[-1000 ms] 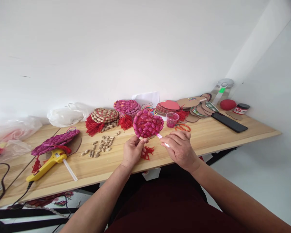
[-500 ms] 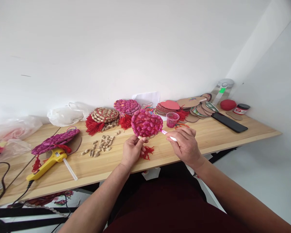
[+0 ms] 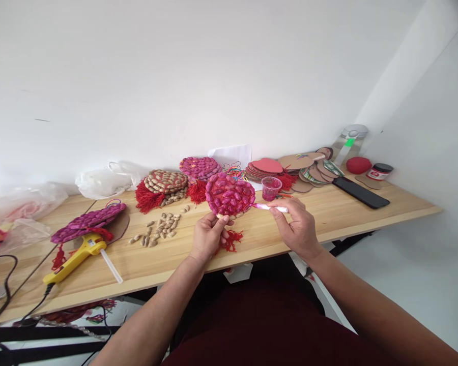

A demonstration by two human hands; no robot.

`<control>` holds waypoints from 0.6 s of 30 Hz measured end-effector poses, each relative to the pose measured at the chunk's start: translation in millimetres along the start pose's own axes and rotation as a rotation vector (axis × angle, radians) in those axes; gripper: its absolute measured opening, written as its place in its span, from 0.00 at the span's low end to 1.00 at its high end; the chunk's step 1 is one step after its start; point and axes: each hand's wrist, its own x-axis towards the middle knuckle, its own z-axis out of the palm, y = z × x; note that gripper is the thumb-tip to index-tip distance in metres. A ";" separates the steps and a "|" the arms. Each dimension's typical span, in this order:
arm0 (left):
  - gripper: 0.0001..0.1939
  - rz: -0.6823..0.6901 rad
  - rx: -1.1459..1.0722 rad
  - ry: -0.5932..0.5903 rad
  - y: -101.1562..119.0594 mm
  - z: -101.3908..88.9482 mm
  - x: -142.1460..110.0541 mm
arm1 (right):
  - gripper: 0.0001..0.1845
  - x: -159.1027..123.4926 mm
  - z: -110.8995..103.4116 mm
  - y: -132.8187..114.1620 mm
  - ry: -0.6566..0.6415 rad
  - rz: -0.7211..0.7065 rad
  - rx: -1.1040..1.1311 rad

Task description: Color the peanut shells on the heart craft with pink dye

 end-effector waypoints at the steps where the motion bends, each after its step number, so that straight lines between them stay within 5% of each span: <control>1: 0.19 -0.002 -0.003 0.003 -0.2 0.0 0.1 | 0.05 0.2 -0.5 0.8 0.008 0.010 -0.005; 18: 0.19 -0.007 -0.027 -0.001 -0.6 -1.4 0.2 | 0.07 -2.0 2.8 4.0 0.013 0.203 0.112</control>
